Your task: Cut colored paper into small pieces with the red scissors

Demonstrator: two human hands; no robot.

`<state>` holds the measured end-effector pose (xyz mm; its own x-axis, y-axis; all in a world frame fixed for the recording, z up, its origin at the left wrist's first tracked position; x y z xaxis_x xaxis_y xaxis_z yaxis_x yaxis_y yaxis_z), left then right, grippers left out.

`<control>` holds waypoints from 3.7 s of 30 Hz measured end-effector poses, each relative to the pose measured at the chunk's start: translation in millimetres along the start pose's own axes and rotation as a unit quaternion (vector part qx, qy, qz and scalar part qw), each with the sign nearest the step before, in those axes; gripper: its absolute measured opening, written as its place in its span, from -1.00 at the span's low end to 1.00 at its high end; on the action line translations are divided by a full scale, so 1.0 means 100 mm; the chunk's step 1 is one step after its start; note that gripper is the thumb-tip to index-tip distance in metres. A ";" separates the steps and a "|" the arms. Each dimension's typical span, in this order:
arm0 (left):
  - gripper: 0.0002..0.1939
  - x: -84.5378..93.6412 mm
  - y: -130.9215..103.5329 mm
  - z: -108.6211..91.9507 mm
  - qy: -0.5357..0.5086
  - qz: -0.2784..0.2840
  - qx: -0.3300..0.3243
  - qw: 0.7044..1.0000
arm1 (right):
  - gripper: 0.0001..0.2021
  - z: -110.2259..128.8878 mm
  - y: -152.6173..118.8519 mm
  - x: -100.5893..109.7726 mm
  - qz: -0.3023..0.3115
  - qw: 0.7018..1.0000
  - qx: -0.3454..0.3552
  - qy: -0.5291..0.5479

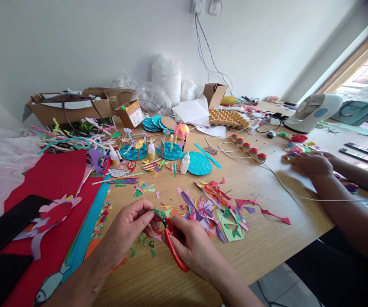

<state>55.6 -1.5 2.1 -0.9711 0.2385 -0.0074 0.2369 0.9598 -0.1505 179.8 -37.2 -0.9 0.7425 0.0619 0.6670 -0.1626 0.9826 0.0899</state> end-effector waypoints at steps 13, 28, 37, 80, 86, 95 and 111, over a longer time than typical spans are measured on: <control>-0.86 0.01 -0.03 0.04 -0.023 0.010 0.034 0.999 | -0.77 -0.01 -0.05 -0.03 -0.006 1.000 0.021 -0.008; -0.86 0.10 -0.04 0.14 0.056 0.019 0.069 0.996 | -0.77 -0.08 -0.06 -0.13 0.036 0.994 -0.020 0.101; -0.92 0.11 0.05 0.04 0.263 0.025 -0.037 0.964 | -0.89 0.12 0.31 -0.02 -0.027 0.993 0.009 0.118; -0.85 0.11 0.07 0.04 0.186 -0.013 -0.097 0.978 | -0.81 0.02 0.41 -0.14 -0.126 0.905 -0.088 0.397; -0.86 0.12 0.06 0.02 0.197 -0.029 -0.112 0.974 | -0.81 0.03 0.39 -0.16 -0.122 0.913 -0.087 0.380; -0.90 0.24 0.05 0.03 0.001 0.013 0.021 1.000 | -0.75 0.04 0.21 0.03 0.029 0.993 0.005 0.119; -0.86 0.19 0.03 -0.02 0.015 0.018 0.045 0.999 | -0.75 0.04 0.11 -0.05 0.071 0.996 0.046 0.015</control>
<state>37.5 6.4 3.6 -0.9602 0.2789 0.0159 0.2672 0.9336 -0.2387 172.3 -27.6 -0.3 0.7268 0.2048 0.6556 -0.3241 0.9438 0.0644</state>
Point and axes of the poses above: each hand's wrist, its own y-axis towards the middle knuckle, its own x-axis out of the back of the hand, z = x × y, the point moved 7 cm from there along y, towards the middle knuckle, and after that the axes turned 9 degrees about -z, right-handed, at the moved point
